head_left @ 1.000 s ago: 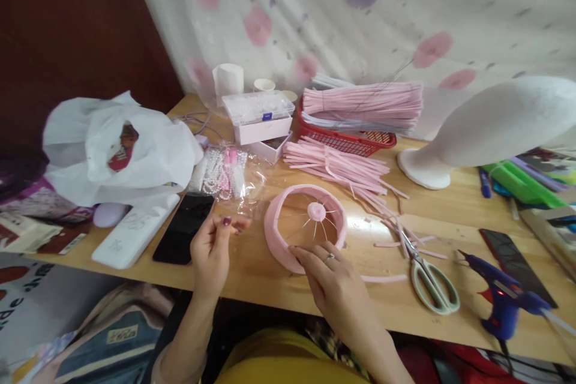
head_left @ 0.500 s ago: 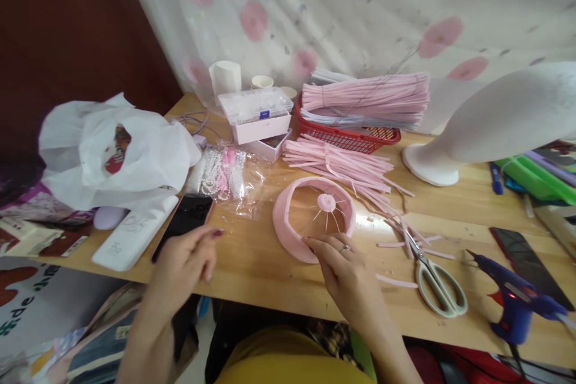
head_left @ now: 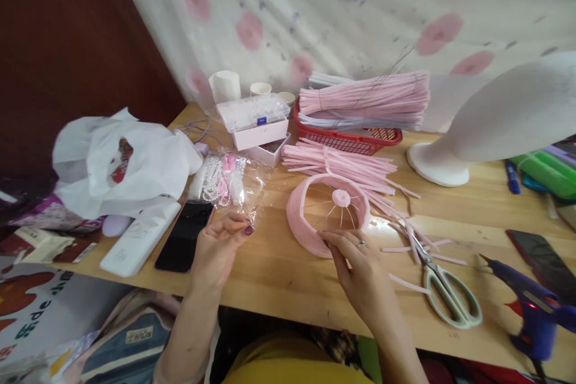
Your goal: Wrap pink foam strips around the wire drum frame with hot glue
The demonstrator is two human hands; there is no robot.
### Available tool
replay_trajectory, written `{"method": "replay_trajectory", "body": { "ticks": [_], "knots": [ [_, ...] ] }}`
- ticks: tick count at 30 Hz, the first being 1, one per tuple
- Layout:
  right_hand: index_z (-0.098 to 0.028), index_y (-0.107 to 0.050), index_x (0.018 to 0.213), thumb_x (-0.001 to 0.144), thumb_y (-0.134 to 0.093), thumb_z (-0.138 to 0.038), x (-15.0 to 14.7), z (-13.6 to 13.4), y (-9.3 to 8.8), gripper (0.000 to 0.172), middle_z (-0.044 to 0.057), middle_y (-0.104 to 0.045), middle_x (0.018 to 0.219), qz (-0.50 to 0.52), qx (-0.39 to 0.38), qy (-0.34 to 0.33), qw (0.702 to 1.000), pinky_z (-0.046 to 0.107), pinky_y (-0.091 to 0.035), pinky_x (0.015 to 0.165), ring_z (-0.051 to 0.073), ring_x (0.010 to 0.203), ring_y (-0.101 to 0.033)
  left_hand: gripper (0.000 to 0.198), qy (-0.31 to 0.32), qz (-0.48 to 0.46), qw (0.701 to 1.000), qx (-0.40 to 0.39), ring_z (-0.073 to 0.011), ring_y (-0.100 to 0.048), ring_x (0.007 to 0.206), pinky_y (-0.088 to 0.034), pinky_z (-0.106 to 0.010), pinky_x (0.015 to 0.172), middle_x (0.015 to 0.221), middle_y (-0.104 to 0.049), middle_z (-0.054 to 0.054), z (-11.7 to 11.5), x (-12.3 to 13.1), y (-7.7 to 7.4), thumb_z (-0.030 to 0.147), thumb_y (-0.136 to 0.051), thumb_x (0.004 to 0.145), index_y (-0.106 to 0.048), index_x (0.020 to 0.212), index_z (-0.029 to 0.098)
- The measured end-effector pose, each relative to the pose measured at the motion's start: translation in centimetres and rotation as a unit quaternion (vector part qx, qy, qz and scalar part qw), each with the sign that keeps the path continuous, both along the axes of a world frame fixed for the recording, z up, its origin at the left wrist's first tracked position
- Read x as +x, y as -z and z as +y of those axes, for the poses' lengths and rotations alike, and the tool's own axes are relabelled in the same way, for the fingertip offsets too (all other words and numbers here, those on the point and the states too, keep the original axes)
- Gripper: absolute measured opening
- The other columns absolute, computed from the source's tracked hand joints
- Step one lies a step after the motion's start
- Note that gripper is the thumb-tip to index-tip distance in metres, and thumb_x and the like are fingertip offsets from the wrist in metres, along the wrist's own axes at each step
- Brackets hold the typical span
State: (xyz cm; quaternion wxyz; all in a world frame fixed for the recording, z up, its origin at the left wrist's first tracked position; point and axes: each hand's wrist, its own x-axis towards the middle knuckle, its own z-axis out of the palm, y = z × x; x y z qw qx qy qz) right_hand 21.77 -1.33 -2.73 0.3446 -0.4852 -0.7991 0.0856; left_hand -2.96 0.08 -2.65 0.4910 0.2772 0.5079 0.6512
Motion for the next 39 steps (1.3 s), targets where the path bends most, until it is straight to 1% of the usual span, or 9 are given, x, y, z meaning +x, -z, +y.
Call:
{"method": "replay_trajectory", "body": {
  "ticks": [7,19,22,26,31,33,35,37,39],
  "knots": [
    [-0.023,-0.068,0.11,0.097,-0.046,-0.006,0.7,0.2,0.1,0.031,0.006,-0.075,0.097,0.025,0.01,-0.002,1.0,0.037,-0.057,0.077,0.022,0.089,-0.067,0.054,0.043,-0.02,0.999,0.023,-0.0077,-0.055,0.052,-0.051,-0.023,0.055,0.054,-0.056,0.004,0.1,0.2,0.3,0.05,-0.098,0.046,-0.057,0.046,0.016],
    [-0.024,-0.068,0.108,0.095,-0.055,-0.006,4.4,-0.1,-1.6,0.026,0.003,-0.073,0.093,0.075,0.062,0.006,0.995,0.031,-0.054,0.078,0.018,0.088,-0.069,0.038,0.045,-0.055,0.997,0.032,-0.0113,-0.067,0.053,-0.058,-0.022,0.054,0.065,-0.074,-0.001,0.4,1.2,1.0,0.043,-0.097,0.055,-0.072,0.066,0.017],
    [-0.024,-0.07,0.109,0.093,-0.059,-0.006,5.4,-0.5,-1.0,0.026,0.003,-0.073,0.094,0.088,0.057,0.022,0.994,0.032,-0.054,0.08,0.018,0.088,-0.069,0.038,0.052,-0.058,0.996,0.034,-0.0123,-0.068,0.055,-0.058,-0.024,0.056,0.067,-0.075,-0.001,0.3,1.9,1.0,0.04,-0.096,0.057,-0.076,0.081,0.018],
    [-0.026,-0.074,0.105,0.089,-0.064,-0.005,6.6,-0.9,-0.4,0.028,0.002,-0.074,0.094,0.148,0.071,0.05,0.985,0.035,-0.055,0.078,0.02,0.085,-0.07,0.058,0.118,-0.056,0.991,0.017,-0.0084,-0.06,0.045,-0.051,-0.021,0.05,0.065,-0.07,0.003,0.5,2.6,0.6,0.039,-0.087,0.07,-0.069,0.122,0.018],
    [-0.024,-0.078,0.092,0.08,-0.075,-0.009,7.6,-0.9,-0.2,0.019,0.002,-0.075,0.085,0.231,0.09,0.105,0.963,0.037,-0.057,0.075,0.02,0.078,-0.07,0.051,0.208,0.122,0.97,-0.012,-0.0057,-0.036,0.033,-0.03,-0.019,0.035,0.05,-0.045,0.011,2.1,3.6,0.0,0.047,-0.058,0.093,-0.06,0.132,0.015],
    [-0.021,-0.079,0.086,0.077,-0.079,-0.015,7.9,-0.9,-0.2,0.011,0.003,-0.075,0.082,0.269,0.082,0.142,0.949,0.036,-0.057,0.068,0.021,0.074,-0.07,0.05,0.223,0.179,0.958,-0.019,-0.0081,-0.037,0.032,-0.033,-0.02,0.036,0.044,-0.042,0.011,3.2,4.0,-0.1,0.049,-0.056,0.094,-0.063,0.129,0.014],
    [-0.019,-0.078,0.083,0.074,-0.083,-0.021,8.2,-1.0,-0.2,0.01,0.005,-0.075,0.079,0.304,0.064,0.194,0.93,0.034,-0.056,0.06,0.02,0.07,-0.068,0.049,0.229,0.198,0.953,-0.016,-0.0139,-0.059,0.046,-0.051,-0.026,0.05,0.052,-0.059,0.005,4.3,4.6,-0.1,0.047,-0.064,0.09,-0.064,0.128,0.015],
    [-0.017,-0.078,0.082,0.069,-0.087,-0.026,8.3,-1.1,-0.3,0.018,0.006,-0.075,0.079,0.331,0.046,0.242,0.911,0.032,-0.054,0.054,0.019,0.066,-0.066,0.06,0.218,0.24,0.946,-0.005,-0.0267,-0.074,0.099,-0.058,-0.041,0.09,0.098,-0.078,-0.011,5.3,5.1,0.2,0.037,-0.079,0.078,-0.061,0.133,0.017],
    [-0.017,-0.078,0.082,0.066,-0.089,-0.029,8.4,-1.3,-0.3,0.022,0.006,-0.075,0.08,0.355,0.032,0.27,0.895,0.029,-0.052,0.049,0.018,0.064,-0.064,0.082,0.191,0.294,0.936,0.006,-0.0364,-0.04,0.147,-0.032,-0.054,0.12,0.152,-0.052,-0.02,6.1,5.6,0.6,0.022,-0.086,0.067,-0.052,0.142,0.018]
  ]
}}
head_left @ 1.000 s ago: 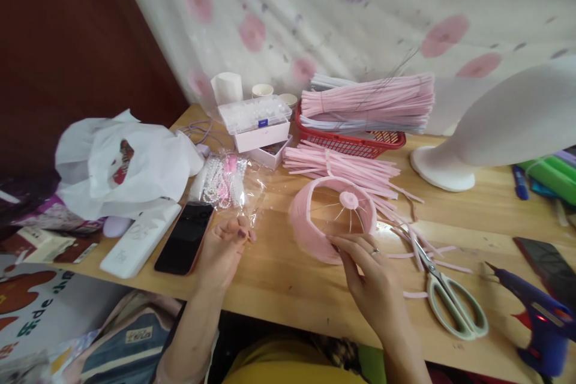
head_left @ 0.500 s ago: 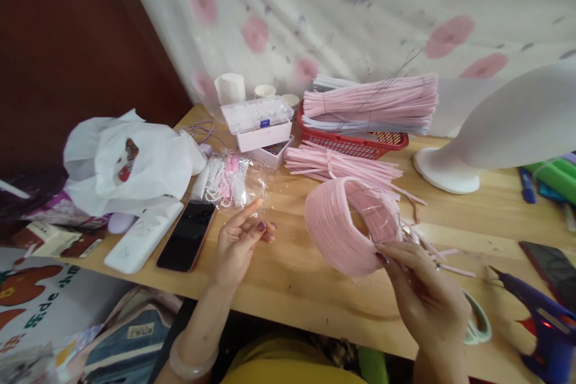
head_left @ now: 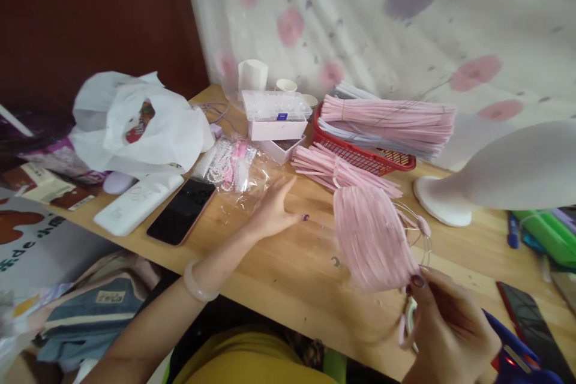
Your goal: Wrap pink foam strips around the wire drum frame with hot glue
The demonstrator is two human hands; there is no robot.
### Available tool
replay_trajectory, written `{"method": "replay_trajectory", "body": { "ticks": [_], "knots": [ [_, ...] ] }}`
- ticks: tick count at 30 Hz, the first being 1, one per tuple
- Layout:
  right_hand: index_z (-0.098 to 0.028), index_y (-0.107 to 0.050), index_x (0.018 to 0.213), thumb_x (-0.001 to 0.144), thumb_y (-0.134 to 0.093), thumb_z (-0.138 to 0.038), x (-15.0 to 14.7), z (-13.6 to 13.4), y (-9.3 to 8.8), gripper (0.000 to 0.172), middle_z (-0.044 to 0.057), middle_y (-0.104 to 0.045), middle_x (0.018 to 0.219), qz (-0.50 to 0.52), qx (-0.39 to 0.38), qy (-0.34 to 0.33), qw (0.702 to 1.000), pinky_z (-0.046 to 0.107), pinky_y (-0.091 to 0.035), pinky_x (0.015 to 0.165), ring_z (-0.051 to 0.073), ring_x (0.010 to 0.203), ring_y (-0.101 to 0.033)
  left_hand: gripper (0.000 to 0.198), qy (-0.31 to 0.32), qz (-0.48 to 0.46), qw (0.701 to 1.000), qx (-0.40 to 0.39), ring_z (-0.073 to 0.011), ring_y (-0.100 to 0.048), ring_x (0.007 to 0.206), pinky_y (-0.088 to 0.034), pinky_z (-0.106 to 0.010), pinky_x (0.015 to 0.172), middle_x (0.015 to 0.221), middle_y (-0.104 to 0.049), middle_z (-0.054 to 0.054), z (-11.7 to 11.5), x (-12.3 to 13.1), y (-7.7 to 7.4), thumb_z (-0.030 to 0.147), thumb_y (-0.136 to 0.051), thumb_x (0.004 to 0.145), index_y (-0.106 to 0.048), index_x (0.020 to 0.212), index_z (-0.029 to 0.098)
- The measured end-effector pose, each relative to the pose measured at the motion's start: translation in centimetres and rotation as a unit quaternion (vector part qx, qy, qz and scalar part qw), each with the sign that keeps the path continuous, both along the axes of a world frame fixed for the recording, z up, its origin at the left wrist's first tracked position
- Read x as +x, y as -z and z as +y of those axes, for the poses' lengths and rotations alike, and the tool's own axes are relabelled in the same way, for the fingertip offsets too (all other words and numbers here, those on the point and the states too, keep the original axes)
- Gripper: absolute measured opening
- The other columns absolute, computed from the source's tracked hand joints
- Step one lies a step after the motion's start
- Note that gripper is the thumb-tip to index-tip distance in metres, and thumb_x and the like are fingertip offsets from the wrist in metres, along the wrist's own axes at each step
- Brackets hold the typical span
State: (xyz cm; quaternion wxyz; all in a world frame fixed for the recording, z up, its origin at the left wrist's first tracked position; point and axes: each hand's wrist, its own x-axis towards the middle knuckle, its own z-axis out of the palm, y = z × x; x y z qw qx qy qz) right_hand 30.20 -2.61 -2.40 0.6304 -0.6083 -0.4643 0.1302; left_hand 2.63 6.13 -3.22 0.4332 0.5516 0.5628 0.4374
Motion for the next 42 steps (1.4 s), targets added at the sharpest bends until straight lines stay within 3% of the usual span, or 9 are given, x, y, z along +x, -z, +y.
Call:
{"method": "replay_trajectory", "body": {
  "ticks": [2,5,8,13,16,24,29,36,42],
  "knots": [
    [-0.018,-0.078,0.082,0.066,-0.09,-0.031,0.1,-0.1,0.0,0.023,0.006,-0.075,0.083,0.026,-0.011,0.008,1.0,0.026,-0.048,0.043,0.016,0.061,-0.063,0.091,-0.006,0.041,0.999,0.023,-0.0373,-0.019,0.156,-0.016,-0.059,0.125,0.164,-0.033,-0.02,0.4,0.5,0.3,0.013,-0.082,0.068,-0.042,0.15,0.018],
    [-0.018,-0.078,0.084,0.066,-0.089,-0.031,0.3,-0.1,0.1,0.025,0.006,-0.074,0.083,0.044,-0.029,0.019,0.998,0.024,-0.038,0.034,0.014,0.054,-0.06,0.089,0.062,0.057,0.996,0.041,-0.0353,-0.038,0.149,-0.025,-0.059,0.122,0.155,-0.048,-0.02,0.8,1.6,0.3,0.014,-0.076,0.078,-0.032,0.155,0.02],
    [-0.016,-0.077,0.084,0.063,-0.09,-0.031,0.6,0.1,0.1,0.029,0.007,-0.073,0.078,0.051,-0.041,0.044,0.997,0.026,-0.043,0.039,0.016,0.055,-0.062,0.085,0.128,0.043,0.99,0.046,-0.0353,-0.049,0.141,-0.038,-0.052,0.116,0.15,-0.054,-0.019,1.2,3.4,-0.3,0.021,-0.084,0.074,-0.043,0.149,0.019],
    [-0.015,-0.077,0.08,0.06,-0.091,-0.031,0.3,0.3,-0.3,0.029,0.007,-0.073,0.076,0.056,-0.039,0.051,0.996,0.028,-0.047,0.047,0.016,0.057,-0.062,0.006,0.201,-0.015,0.979,0.022,-0.0281,-0.074,0.095,-0.056,-0.041,0.089,0.092,-0.079,-0.01,2.2,5.8,-1.9,0.014,-0.066,0.085,-0.072,0.089,0.014],
    [-0.014,-0.077,0.082,0.062,-0.09,-0.032,0.1,0.3,-0.3,0.029,0.007,-0.072,0.072,0.045,-0.048,0.037,0.997,0.027,-0.043,0.043,0.015,0.054,-0.06,0.025,0.207,-0.07,0.976,-0.007,-0.0224,-0.074,0.084,-0.056,-0.037,0.084,0.077,-0.076,-0.007,2.4,5.2,-2.5,0.015,-0.055,0.092,-0.064,0.069,0.016],
    [-0.015,-0.078,0.081,0.064,-0.089,-0.031,0.3,0.6,0.5,0.026,0.008,-0.075,0.079,0.011,-0.009,-0.01,1.0,0.032,-0.054,0.057,0.019,0.066,-0.066,0.031,0.195,-0.218,0.951,-0.1,-0.0148,-0.072,0.065,-0.061,-0.031,0.067,0.075,-0.072,-0.007,0.9,2.9,-3.2,0.03,-0.037,0.103,-0.058,0.085,0.016],
    [-0.016,-0.077,0.083,0.067,-0.087,-0.033,-0.2,0.6,0.5,0.026,0.008,-0.076,0.079,-0.005,-0.006,-0.019,1.0,0.032,-0.054,0.054,0.018,0.062,-0.065,0.028,0.136,-0.197,0.969,-0.063,-0.0075,-0.055,0.044,-0.043,-0.018,0.044,0.056,-0.058,0.004,0.0,4.3,-3.0,0.032,-0.047,0.1,-0.048,0.075,0.02],
    [-0.016,-0.077,0.083,0.069,-0.086,-0.036,-1.3,0.7,0.3,0.026,0.008,-0.075,0.078,-0.008,-0.006,-0.012,1.0,0.032,-0.052,0.053,0.019,0.063,-0.065,0.03,0.046,-0.141,0.989,0.001,-0.0086,-0.058,0.052,-0.042,-0.018,0.05,0.065,-0.065,0.002,-0.1,2.0,-2.3,0.037,-0.04,0.102,-0.044,0.076,0.022],
    [-0.018,-0.079,0.082,0.07,-0.085,-0.03,-1.6,0.6,0.2,0.018,0.006,-0.076,0.079,-0.001,0.001,-0.03,1.0,0.03,-0.054,0.058,0.017,0.066,-0.066,0.037,0.111,-0.072,0.991,0.029,-0.0125,-0.062,0.055,-0.047,-0.024,0.055,0.066,-0.068,-0.001,-3.1,2.5,-2.4,0.044,-0.044,0.1,-0.052,0.072,0.021]
  ]
}}
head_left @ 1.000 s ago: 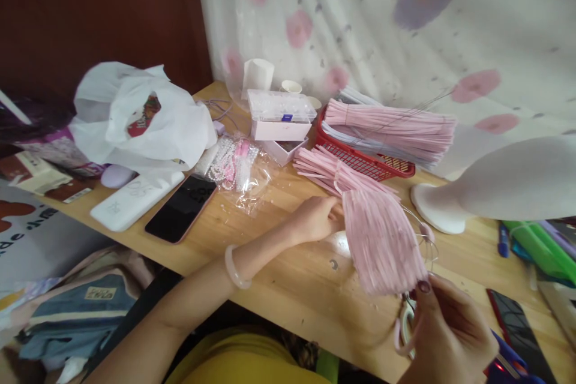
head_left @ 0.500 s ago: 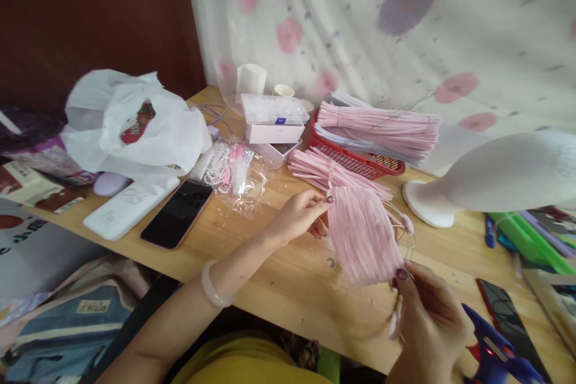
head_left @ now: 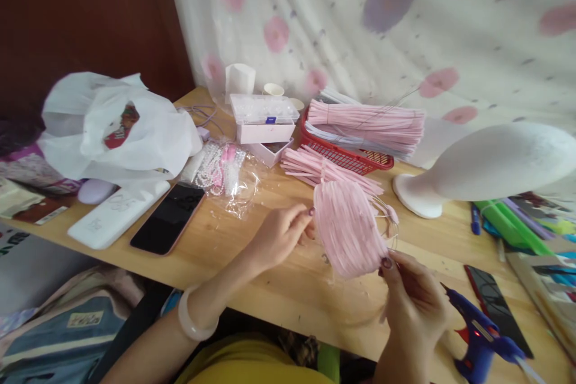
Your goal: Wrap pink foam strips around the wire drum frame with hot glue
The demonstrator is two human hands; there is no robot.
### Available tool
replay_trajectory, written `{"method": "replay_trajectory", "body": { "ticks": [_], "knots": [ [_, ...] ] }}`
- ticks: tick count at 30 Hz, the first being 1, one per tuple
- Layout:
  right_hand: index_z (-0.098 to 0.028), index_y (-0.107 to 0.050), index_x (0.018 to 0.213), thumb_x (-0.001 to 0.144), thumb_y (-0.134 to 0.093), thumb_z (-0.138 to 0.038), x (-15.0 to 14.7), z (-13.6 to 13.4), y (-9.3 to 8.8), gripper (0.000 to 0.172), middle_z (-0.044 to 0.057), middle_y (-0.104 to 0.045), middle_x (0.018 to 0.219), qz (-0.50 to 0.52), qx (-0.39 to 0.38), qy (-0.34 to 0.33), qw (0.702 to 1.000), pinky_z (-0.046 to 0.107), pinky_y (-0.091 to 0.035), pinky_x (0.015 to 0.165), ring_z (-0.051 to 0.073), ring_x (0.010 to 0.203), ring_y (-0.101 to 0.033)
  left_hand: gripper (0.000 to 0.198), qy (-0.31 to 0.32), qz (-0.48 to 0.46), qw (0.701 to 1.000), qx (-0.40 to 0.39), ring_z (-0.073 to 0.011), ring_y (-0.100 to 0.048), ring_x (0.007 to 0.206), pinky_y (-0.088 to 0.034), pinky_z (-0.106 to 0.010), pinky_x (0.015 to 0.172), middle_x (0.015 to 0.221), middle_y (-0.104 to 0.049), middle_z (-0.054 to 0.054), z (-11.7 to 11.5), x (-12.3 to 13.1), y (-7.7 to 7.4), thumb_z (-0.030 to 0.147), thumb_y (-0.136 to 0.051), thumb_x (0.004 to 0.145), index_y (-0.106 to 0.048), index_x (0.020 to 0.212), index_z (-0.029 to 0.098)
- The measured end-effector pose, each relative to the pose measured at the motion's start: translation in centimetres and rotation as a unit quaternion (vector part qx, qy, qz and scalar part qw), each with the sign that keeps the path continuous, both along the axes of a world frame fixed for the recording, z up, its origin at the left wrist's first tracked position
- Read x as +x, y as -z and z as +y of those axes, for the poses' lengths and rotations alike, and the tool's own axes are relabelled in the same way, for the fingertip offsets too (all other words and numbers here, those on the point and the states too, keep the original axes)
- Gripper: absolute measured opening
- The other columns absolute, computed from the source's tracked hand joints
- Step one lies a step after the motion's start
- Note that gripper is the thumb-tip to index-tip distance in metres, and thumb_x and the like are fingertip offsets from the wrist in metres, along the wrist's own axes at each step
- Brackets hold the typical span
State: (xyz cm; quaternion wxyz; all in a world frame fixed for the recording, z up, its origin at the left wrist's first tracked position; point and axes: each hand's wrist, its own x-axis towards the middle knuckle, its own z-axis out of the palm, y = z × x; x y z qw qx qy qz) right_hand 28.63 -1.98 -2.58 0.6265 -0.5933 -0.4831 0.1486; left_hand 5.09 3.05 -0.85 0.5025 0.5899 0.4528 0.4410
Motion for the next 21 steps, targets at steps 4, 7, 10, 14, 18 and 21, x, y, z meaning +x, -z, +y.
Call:
{"method": "replay_trajectory", "body": {
  "ticks": [4,7,10,14,18,21],
  "knots": [
    [-0.019,-0.08,0.084,0.072,-0.084,-0.028,0.1,-0.1,0.0,0.015,0.005,-0.076,0.079,-0.013,0.01,-0.008,1.0,0.029,-0.054,0.057,0.016,0.065,-0.066,0.029,-0.025,0.049,0.997,0.05,-0.0136,-0.061,0.058,-0.044,-0.025,0.06,0.064,-0.064,0.002,-1.1,1.5,0.2,0.034,-0.048,0.097,-0.051,0.071,0.022],
    [-0.018,-0.079,0.085,0.073,-0.084,-0.028,0.4,-0.2,0.0,0.016,0.006,-0.076,0.079,-0.019,0.012,-0.004,1.0,0.028,-0.054,0.056,0.016,0.064,-0.066,0.031,-0.066,0.07,0.993,0.067,-0.0141,-0.06,0.058,-0.045,-0.026,0.061,0.063,-0.065,0.001,-0.7,0.2,0.1,0.035,-0.045,0.097,-0.053,0.07,0.022],
    [-0.018,-0.079,0.084,0.074,-0.084,-0.029,0.6,-0.2,-0.1,0.016,0.006,-0.076,0.079,-0.031,0.015,-0.009,0.999,0.029,-0.055,0.058,0.017,0.065,-0.068,0.034,-0.128,0.081,0.986,0.071,-0.0157,-0.064,0.064,-0.049,-0.028,0.065,0.066,-0.07,-0.002,0.0,-3.6,-0.5,0.035,-0.046,0.097,-0.06,0.069,0.021],
    [-0.02,-0.079,0.087,0.079,-0.08,-0.026,0.6,-0.2,-0.2,0.01,0.005,-0.077,0.082,-0.064,0.02,-0.037,0.997,0.031,-0.057,0.064,0.018,0.071,-0.069,0.042,-0.327,0.136,0.933,0.064,-0.0176,-0.066,0.063,-0.053,-0.031,0.068,0.06,-0.071,-0.001,0.6,-9.2,-1.3,0.035,-0.051,0.095,-0.065,0.057,0.022],
    [-0.021,-0.079,0.089,0.08,-0.078,-0.023,0.5,-0.3,-0.1,0.01,0.006,-0.076,0.085,-0.099,0.027,-0.055,0.993,0.035,-0.059,0.07,0.02,0.075,-0.07,0.033,-0.345,0.225,0.893,0.181,-0.0271,-0.07,0.107,-0.054,-0.042,0.097,0.119,-0.076,-0.004,0.4,-10.9,-1.2,0.026,-0.068,0.082,-0.073,0.115,0.024],
    [-0.022,-0.079,0.092,0.081,-0.077,-0.021,0.5,-0.3,0.1,0.011,0.006,-0.076,0.088,-0.105,0.023,-0.071,0.992,0.037,-0.06,0.074,0.021,0.08,-0.07,0.059,-0.33,0.223,0.907,0.134,-0.0242,-0.075,0.088,-0.058,-0.04,0.092,0.089,-0.08,0.0,-0.4,-9.7,-1.1,0.031,-0.069,0.083,-0.059,0.14,0.024]
  ]
}}
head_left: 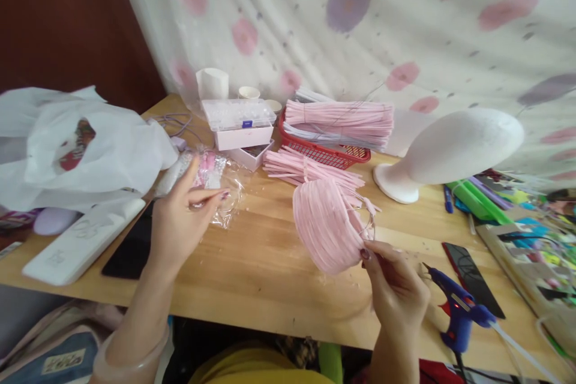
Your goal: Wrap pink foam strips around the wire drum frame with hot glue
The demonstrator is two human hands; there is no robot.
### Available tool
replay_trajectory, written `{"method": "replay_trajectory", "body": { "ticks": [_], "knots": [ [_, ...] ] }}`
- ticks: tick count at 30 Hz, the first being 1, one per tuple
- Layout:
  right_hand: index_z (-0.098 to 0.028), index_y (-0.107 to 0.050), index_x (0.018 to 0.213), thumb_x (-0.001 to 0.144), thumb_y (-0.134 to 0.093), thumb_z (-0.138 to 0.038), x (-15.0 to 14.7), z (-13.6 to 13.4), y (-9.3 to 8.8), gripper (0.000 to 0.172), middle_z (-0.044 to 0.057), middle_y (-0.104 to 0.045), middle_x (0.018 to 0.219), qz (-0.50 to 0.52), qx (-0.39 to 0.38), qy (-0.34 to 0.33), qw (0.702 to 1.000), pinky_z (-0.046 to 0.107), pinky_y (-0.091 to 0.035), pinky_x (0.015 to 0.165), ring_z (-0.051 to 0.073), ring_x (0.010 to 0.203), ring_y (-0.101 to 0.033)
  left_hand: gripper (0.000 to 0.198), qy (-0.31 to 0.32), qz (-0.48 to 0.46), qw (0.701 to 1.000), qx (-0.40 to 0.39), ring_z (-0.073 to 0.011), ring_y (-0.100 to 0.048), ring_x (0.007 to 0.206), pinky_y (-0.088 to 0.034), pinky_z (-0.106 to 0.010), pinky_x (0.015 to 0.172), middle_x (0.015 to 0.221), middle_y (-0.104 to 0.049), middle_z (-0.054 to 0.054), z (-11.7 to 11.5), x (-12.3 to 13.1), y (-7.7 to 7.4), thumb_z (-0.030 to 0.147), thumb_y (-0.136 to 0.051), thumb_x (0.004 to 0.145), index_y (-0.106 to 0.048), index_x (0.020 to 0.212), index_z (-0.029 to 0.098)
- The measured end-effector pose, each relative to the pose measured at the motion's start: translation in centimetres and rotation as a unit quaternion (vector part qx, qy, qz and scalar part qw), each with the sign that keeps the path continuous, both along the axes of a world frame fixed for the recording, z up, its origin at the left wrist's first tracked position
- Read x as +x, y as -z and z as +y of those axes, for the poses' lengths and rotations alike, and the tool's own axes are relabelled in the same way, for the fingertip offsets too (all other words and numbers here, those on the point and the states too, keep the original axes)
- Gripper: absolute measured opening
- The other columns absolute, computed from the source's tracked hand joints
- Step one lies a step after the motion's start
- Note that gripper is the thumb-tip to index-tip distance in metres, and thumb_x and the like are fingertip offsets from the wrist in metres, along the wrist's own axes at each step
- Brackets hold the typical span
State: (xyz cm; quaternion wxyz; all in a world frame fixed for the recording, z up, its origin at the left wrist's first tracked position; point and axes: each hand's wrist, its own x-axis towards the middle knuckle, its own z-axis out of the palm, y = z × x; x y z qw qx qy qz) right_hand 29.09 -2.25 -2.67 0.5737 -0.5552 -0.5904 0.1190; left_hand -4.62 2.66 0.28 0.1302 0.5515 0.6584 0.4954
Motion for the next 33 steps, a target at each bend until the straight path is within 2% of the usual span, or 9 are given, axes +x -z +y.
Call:
{"method": "replay_trajectory", "body": {
  "ticks": [3,8,11,17,21,24,26,28,33],
  "knots": [
    [-0.022,-0.079,0.09,0.081,-0.077,-0.025,-0.1,0.1,0.0,0.01,0.006,-0.076,0.086,-0.002,-0.001,0.004,1.0,0.037,-0.06,0.074,0.021,0.08,-0.07,0.041,-0.009,-0.068,0.997,-0.033,-0.0193,-0.072,0.067,-0.059,-0.038,0.089,0.049,-0.062,0.008,-0.7,1.6,0.1,0.035,-0.063,0.09,-0.068,0.129,0.023],
    [-0.021,-0.079,0.087,0.08,-0.077,-0.031,-0.4,0.3,-0.2,0.012,0.006,-0.077,0.083,0.002,0.003,0.035,0.999,0.039,-0.06,0.072,0.022,0.077,-0.071,0.041,0.242,-0.191,0.94,-0.148,-0.0243,-0.073,0.103,-0.057,-0.04,0.095,0.11,-0.078,-0.008,-1.1,4.8,1.3,0.043,-0.073,0.08,-0.071,0.115,0.021],
    [-0.022,-0.079,0.088,0.08,-0.078,-0.031,-0.6,0.4,0.0,0.012,0.005,-0.076,0.084,0.007,0.005,0.029,1.0,0.039,-0.06,0.072,0.021,0.075,-0.071,0.03,0.36,-0.247,0.874,-0.215,-0.0227,-0.073,0.1,-0.058,-0.037,0.089,0.108,-0.078,-0.009,-1.5,7.9,2.0,0.043,-0.066,0.087,-0.073,0.104,0.019],
    [-0.02,-0.079,0.087,0.077,-0.082,-0.029,-0.3,0.4,0.1,0.013,0.005,-0.077,0.082,0.062,0.008,0.058,0.996,0.033,-0.058,0.065,0.019,0.071,-0.07,0.028,0.39,-0.158,0.898,-0.131,-0.0161,-0.068,0.073,-0.049,-0.028,0.072,0.074,-0.072,-0.002,-2.2,11.2,1.6,0.033,-0.053,0.097,-0.063,0.074,0.019],
    [-0.017,-0.078,0.087,0.072,-0.086,-0.031,0.1,0.8,-0.2,0.021,0.005,-0.076,0.077,0.145,-0.018,0.127,0.981,0.029,-0.054,0.057,0.016,0.061,-0.065,0.037,0.31,-0.136,0.936,-0.09,-0.0159,-0.065,0.066,-0.048,-0.028,0.067,0.066,-0.068,-0.001,-1.5,7.8,0.7,0.037,-0.047,0.098,-0.062,0.068,0.021],
    [-0.015,-0.077,0.086,0.071,-0.086,-0.032,0.3,1.3,-0.7,0.024,0.005,-0.074,0.075,0.178,-0.011,0.153,0.972,0.028,-0.051,0.056,0.015,0.061,-0.063,0.047,0.12,-0.075,0.987,-0.073,-0.0206,-0.066,0.069,-0.053,-0.034,0.071,0.064,-0.068,-0.003,-0.5,3.6,0.5,0.043,-0.044,0.098,-0.069,0.063,0.024],
    [-0.015,-0.076,0.085,0.07,-0.086,-0.033,0.4,1.6,-1.1,0.025,0.005,-0.074,0.076,0.189,-0.004,0.154,0.97,0.029,-0.051,0.058,0.015,0.062,-0.063,0.018,-0.01,0.029,0.999,0.015,-0.0317,-0.067,0.106,-0.05,-0.046,0.098,0.099,-0.075,-0.008,0.1,1.6,0.8,0.037,-0.062,0.088,-0.075,0.083,0.025],
    [-0.015,-0.076,0.085,0.07,-0.086,-0.033,0.4,1.7,-1.4,0.026,0.005,-0.074,0.078,0.198,-0.004,0.155,0.968,0.029,-0.051,0.06,0.015,0.063,-0.063,0.038,-0.045,0.071,0.995,0.056,-0.0377,-0.049,0.137,-0.037,-0.054,0.116,0.136,-0.063,-0.011,0.2,1.3,1.3,0.027,-0.071,0.079,-0.07,0.117,0.025],
    [-0.016,-0.075,0.087,0.072,-0.084,-0.03,-0.3,1.7,-1.9,0.023,0.004,-0.073,0.082,0.215,-0.002,0.15,0.965,0.03,-0.053,0.065,0.016,0.068,-0.066,0.037,0.326,-0.091,0.932,-0.132,-0.0217,-0.073,0.086,-0.058,-0.037,0.085,0.102,-0.078,-0.005,-1.6,7.8,2.1,0.03,-0.071,0.087,-0.067,0.123,0.023]
  ]
}}
